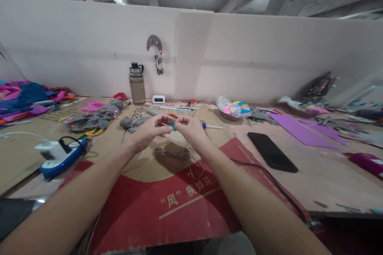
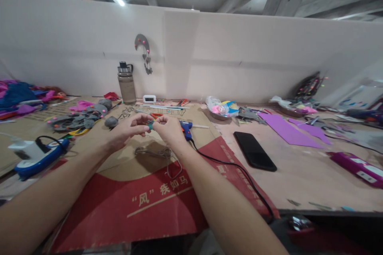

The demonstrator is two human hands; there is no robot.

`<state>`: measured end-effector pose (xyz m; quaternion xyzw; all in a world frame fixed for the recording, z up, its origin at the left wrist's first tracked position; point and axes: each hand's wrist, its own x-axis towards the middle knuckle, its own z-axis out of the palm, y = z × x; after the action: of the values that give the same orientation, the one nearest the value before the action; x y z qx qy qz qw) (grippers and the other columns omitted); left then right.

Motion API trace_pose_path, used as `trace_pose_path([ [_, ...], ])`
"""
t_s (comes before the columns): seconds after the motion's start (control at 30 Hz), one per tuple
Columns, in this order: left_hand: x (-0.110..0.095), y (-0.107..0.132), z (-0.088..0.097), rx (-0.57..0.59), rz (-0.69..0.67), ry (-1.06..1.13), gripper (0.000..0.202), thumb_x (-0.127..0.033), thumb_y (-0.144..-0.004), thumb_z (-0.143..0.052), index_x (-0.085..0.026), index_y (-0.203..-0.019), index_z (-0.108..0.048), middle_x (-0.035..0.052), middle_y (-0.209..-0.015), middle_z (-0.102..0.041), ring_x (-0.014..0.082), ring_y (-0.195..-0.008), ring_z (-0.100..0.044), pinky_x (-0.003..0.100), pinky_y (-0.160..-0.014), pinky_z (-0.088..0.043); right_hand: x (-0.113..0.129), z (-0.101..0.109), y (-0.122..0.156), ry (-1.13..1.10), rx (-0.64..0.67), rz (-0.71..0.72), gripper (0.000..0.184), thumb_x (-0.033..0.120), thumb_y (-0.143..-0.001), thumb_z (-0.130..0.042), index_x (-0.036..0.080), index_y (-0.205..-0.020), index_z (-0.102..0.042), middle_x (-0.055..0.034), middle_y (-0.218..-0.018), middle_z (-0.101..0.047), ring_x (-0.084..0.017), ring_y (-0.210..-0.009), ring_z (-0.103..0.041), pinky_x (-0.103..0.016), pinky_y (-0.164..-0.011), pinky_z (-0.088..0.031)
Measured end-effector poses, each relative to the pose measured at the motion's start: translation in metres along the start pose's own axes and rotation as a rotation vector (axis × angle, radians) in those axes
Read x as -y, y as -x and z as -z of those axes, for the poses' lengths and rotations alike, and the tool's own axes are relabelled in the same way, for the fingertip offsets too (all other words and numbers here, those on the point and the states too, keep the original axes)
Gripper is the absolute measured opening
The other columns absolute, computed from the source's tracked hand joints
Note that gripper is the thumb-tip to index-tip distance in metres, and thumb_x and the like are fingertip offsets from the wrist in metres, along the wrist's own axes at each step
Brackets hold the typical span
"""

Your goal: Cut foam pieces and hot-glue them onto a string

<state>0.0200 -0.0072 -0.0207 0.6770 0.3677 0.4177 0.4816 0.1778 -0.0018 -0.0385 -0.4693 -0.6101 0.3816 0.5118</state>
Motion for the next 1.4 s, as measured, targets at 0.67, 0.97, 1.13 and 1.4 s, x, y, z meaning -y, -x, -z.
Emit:
trace_pose_path([
  [0.67, 0.019, -0.013, 0.018, -0.272, -0.036, 0.193, 0.033, -0.04, -0.072, -0.061, -0.015, -0.055, -0.049, -0.003, -0.05, -0.046, 0.0062, -0.045, -0.038, 0.021, -0.045, -0.03, -0.004, 0.01, -0.002, -0.232, 0.037, -0.177, 0.015, 0.032, -0.062, -0.056, 0.018, -0.065, -0.049, 0.0107, -0.043, -0.028, -0.003, -0.037, -0.018, -0.02, -0.038, -0.012],
  [0.97, 0.013, -0.015, 0.023, -0.243, -0.055, 0.306, 0.022, -0.028, -0.063, -0.071, -0.011, -0.072, -0.06, 0.0008, -0.068, -0.059, 0.008, -0.06, -0.052, 0.021, -0.063, -0.043, -0.008, 0.009, -0.005, -0.217, 0.018, -0.188, 0.015, 0.031, -0.062, -0.055, 0.018, -0.065, -0.048, 0.0107, -0.042, -0.03, -0.003, -0.037, -0.018, -0.019, -0.037, -0.013],
  [1.13, 0.007, -0.011, 0.021, -0.235, -0.039, 0.373, 0.014, -0.02, -0.066, -0.065, -0.012, -0.074, -0.058, 0.0013, -0.071, -0.058, 0.0064, -0.056, -0.049, 0.021, -0.058, -0.042, -0.01, 0.007, -0.006, -0.214, 0.013, -0.18, 0.017, 0.033, -0.063, -0.055, 0.019, -0.064, -0.047, 0.0108, -0.042, -0.029, -0.003, -0.037, -0.019, -0.019, -0.037, -0.013],
  [1.4, 0.018, -0.014, 0.021, -0.229, -0.027, 0.379, 0.019, -0.03, -0.075, -0.058, -0.016, -0.067, -0.049, -0.008, -0.05, -0.029, 0.0039, -0.039, -0.023, 0.019, -0.04, -0.026, -0.004, 0.007, -0.002, -0.235, 0.013, -0.164, 0.017, 0.033, -0.063, -0.055, 0.018, -0.065, -0.047, 0.0108, -0.044, -0.029, -0.003, -0.038, -0.02, -0.019, -0.038, -0.014],
])
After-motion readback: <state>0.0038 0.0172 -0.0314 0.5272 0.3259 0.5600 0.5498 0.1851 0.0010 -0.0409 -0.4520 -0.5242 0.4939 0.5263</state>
